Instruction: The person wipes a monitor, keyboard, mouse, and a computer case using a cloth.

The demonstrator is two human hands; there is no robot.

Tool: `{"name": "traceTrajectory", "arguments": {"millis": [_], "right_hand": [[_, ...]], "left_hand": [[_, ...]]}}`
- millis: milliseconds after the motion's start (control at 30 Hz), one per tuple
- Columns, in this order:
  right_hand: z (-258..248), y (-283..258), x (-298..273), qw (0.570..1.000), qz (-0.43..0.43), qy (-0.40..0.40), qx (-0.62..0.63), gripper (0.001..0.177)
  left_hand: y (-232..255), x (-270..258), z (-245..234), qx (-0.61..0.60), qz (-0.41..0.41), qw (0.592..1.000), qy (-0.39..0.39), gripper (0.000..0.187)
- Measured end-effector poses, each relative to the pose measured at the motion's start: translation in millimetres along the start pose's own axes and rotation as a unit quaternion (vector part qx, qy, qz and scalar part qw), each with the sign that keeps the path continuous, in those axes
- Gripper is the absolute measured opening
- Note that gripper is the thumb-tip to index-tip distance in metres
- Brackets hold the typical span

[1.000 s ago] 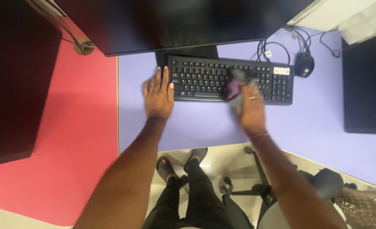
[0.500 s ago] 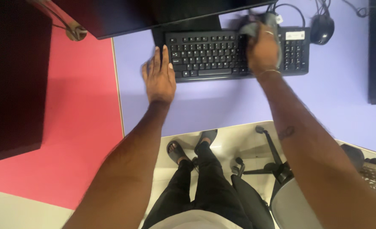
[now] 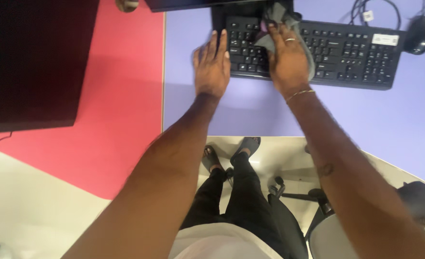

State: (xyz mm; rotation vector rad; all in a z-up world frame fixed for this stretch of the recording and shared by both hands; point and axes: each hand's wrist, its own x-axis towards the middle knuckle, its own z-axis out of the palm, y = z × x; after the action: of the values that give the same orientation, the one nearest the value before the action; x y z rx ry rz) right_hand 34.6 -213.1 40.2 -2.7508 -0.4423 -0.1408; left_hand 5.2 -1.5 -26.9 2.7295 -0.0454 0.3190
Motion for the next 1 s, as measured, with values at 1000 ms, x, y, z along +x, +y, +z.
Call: {"name": "traceTrajectory", "arguments": {"millis": [1000], "right_hand": [[-8, -52, -2, 0.977, -0.213, -0.006, -0.021, 0.058]], "left_hand": [[-5, -4, -5, -0.007, 0.022, 1.000, 0.004, 0.063]]}}
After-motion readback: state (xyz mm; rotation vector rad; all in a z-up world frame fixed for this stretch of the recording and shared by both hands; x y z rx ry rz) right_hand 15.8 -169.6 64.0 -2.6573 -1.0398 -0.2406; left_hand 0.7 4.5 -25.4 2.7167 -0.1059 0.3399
